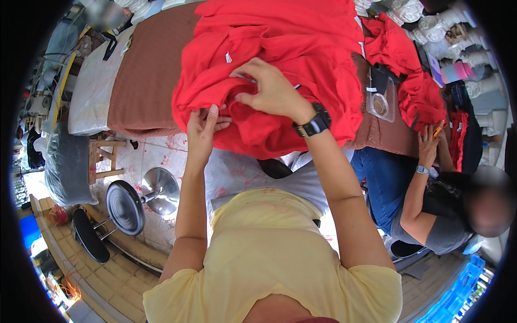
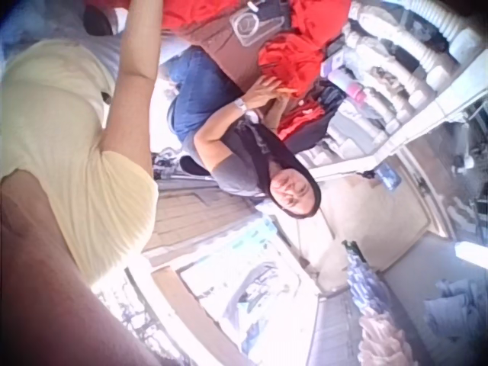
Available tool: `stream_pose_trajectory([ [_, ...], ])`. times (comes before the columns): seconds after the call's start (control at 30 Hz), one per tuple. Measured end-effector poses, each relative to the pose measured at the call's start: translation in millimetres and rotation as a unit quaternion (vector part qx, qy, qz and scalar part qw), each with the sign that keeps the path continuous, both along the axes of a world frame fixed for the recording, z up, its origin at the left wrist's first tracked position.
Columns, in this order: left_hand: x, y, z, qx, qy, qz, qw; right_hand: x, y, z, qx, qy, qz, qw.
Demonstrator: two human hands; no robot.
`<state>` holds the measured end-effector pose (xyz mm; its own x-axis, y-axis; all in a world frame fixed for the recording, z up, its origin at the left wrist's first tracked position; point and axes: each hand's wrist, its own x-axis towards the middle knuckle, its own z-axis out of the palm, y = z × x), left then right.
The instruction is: The person trims loose threads from red shirts using a small pair of shears, picking up each garment, identifying threads, and cutting them before moving to the next item in the stack.
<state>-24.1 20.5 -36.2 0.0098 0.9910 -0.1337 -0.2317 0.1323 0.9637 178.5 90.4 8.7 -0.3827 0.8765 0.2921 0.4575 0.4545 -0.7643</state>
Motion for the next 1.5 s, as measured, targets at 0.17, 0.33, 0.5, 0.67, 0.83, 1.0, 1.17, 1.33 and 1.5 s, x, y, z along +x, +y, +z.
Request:
stream_pose_trajectory([
  [0.17, -2, 11, -15, 0.028, -0.129, 0.071, 0.989, -23, -14, 10, 0.015, -0.018, -0.014, 1.000],
  [0.33, 3, 12, 9, 0.061, -0.264, 0.075, 0.960, -20, -42, 41, -0.014, 0.020, 0.034, 0.999],
  [0.5, -28, 25, 66, 0.155, -0.025, -0.105, 0.982, 31, -34, 104, 0.132, 0.094, -0.141, 0.977],
  [0.67, 7, 66, 119, 0.395, 0.244, 0.157, 0.872, 79, -44, 159, 0.319, 0.166, -0.253, 0.898],
  [0.83, 42, 48, 101, 0.448, 0.378, 0.019, 0.810, 159, -47, 107, 0.204, 0.041, -0.356, 0.911],
  [1.0, 48, -10, 57, 0.303, 0.336, -0.263, 0.852, 179, -94, 48, 0.032, -0.093, -0.288, 0.953],
  [1.17, 72, -5, 71, 0.244, 0.189, -0.245, 0.919, 126, -137, 48, -0.116, 0.099, -0.343, 0.927],
  [1.33, 127, 8, 34, 0.231, 0.259, -0.108, 0.932, 85, -117, -9, -0.124, 0.091, -0.419, 0.895],
  [1.5, 134, 19, 31, 0.367, 0.299, -0.030, 0.880, 79, -124, 2, -0.067, 0.043, -0.441, 0.894],
])
